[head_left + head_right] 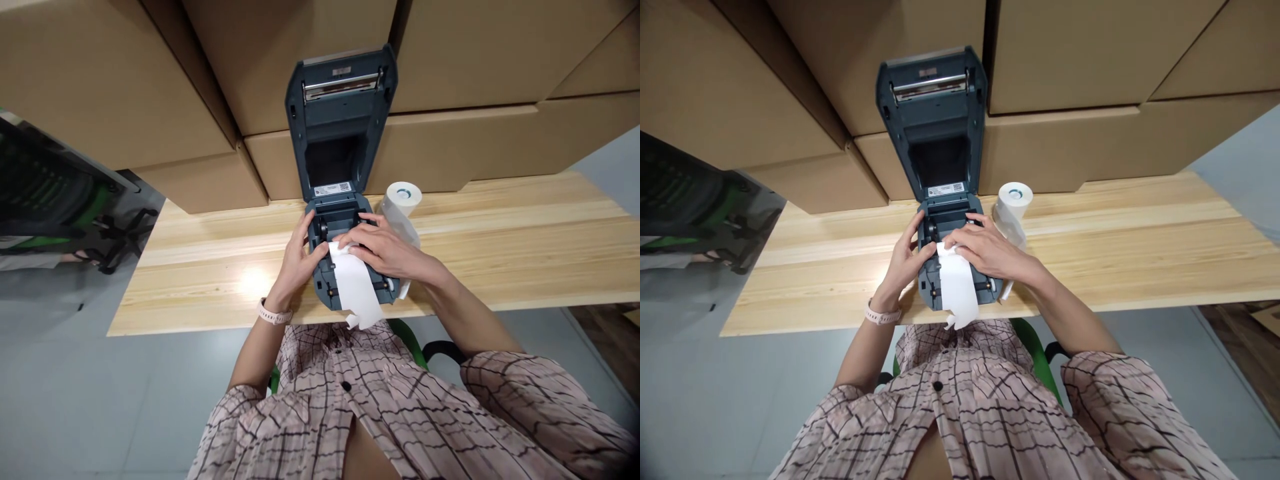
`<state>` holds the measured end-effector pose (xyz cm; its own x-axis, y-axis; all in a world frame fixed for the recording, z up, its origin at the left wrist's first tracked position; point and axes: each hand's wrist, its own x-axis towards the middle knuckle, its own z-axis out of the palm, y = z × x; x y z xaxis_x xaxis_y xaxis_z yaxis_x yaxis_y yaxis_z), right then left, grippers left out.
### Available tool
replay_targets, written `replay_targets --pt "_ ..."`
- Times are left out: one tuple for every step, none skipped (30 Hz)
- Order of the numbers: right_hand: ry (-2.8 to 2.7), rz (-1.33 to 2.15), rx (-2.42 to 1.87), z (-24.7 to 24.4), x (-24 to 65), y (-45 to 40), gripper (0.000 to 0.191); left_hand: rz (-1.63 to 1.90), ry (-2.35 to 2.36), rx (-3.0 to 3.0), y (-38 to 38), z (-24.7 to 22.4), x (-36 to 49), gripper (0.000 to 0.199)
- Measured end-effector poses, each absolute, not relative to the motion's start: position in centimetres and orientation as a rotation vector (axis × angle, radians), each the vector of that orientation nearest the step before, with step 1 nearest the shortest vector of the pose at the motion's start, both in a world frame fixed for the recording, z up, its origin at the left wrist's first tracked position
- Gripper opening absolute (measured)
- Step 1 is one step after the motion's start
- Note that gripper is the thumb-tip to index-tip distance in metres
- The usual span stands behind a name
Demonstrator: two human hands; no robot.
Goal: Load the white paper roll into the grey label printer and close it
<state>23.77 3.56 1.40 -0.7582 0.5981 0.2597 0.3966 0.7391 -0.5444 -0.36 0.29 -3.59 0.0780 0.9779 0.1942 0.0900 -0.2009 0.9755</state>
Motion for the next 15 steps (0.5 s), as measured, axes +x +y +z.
replay_targets --pt "-2.509 0.659 -0.769 1.4 23.8 3.6 0.026 1.255 1.127 1.46 0.3 -3.5 -0.3 0.075" --pt "-2.499 0.669 -0.776 1.4 23.8 3.6 0.025 1.256 1.131 1.458 0.2 -3.5 -0.3 0.075" --pt "-2.49 0.681 -0.779 1.4 23.8 3.6 0.025 1.255 1.14 1.459 0.2 -3.5 -0.3 0.074" --pt "-2.479 0.692 -0.781 1.4 23.7 3.6 0.025 1.253 1.153 1.464 0.1 -3.5 -0.3 0.073" --pt "-2.468 0.701 -0.783 1.4 23.7 3.6 0.025 1.248 1.168 1.473 0.1 -3.5 -0.3 0.072" --pt "-2.461 0.708 -0.784 1.4 23.7 3.6 0.024 1.243 1.184 1.486 0.0 -3.5 -0.4 0.07" --pt "-2.456 0.712 -0.784 1.5 23.7 3.5 0.024 1.237 1.202 1.503 -0.1 -3.6 -0.4 0.068" --pt "-2.452 0.714 -0.783 1.6 23.7 3.5 0.023 1.23 1.221 1.523 -0.2 -3.5 -0.4 0.066" --pt "-2.451 0.716 -0.781 1.6 23.7 3.6 0.023 1.223 1.242 1.541 -0.3 -3.5 -0.4 0.063" --pt "-2.451 0.717 -0.775 1.7 23.7 3.6 0.023 1.215 1.265 1.559 -0.4 -3.4 -0.4 0.061" --pt "-2.454 0.716 -0.766 1.8 23.8 3.7 0.023 1.211 1.294 1.585 -0.6 -3.2 -0.3 0.059" --pt "-2.46 0.712 -0.754 1.9 23.8 3.8 0.023 1.215 1.334 1.627 -0.8 -2.9 -0.1 0.057" --pt "-2.471 0.705 -0.739 1.9 23.9 4.0 0.024 1.233 1.388 1.691 -1.1 -2.6 0.1 0.055" --pt "-2.485 0.698 -0.722 1.9 24.0 4.2 0.024 1.27 1.45 1.775 -1.4 -2.2 0.5 0.053" --pt "-2.5 0.692 -0.705 2.0 24.1 4.4 0.024 1.315 1.51 1.878 -1.7 -1.8 0.8 0.051"
